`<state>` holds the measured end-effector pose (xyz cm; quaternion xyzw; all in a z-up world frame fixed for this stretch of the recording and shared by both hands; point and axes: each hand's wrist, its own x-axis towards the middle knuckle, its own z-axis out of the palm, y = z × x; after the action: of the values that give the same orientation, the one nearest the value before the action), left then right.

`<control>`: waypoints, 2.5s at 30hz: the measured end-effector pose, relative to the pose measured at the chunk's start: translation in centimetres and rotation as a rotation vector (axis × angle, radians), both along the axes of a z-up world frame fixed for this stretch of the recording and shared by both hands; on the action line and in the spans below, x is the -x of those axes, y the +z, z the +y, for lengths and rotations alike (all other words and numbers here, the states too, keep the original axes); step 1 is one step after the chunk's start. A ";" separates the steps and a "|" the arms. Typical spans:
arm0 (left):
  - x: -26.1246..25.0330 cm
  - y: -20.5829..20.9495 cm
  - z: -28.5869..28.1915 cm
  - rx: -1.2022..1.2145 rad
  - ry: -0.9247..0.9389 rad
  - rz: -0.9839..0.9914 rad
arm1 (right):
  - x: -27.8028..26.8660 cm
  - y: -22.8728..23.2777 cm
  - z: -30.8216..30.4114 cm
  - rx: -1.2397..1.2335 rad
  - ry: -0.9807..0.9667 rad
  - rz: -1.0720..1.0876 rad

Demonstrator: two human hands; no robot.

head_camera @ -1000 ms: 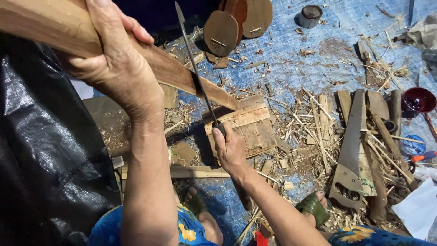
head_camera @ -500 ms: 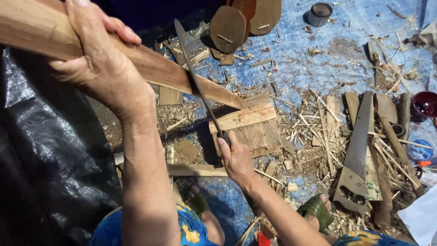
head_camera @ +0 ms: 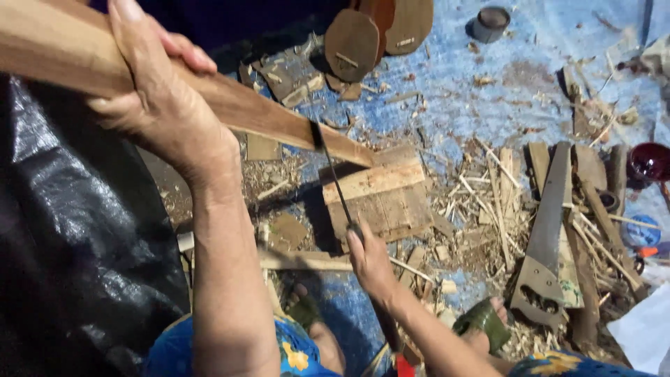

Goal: A person uses a small hand saw to cut a piece of wood while sitting on a workshop floor.

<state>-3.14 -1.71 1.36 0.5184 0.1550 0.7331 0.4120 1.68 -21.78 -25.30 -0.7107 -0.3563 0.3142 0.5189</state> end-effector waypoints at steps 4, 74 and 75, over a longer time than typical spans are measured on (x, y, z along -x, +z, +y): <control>0.5 -1.1 0.7 0.076 0.032 0.034 | 0.1 1.1 -1.1 0.070 -0.055 0.039; -4.1 1.5 0.5 -0.144 -0.198 0.133 | -5.2 6.9 -1.4 0.193 0.021 -0.614; -3.9 1.5 0.5 -0.145 -0.186 0.090 | -5.1 7.5 -1.5 0.163 0.036 -0.627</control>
<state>0.79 -1.23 2.89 0.5914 0.0711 0.6769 0.4324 6.80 -23.30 -17.80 -0.8056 -0.4850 0.1167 0.3196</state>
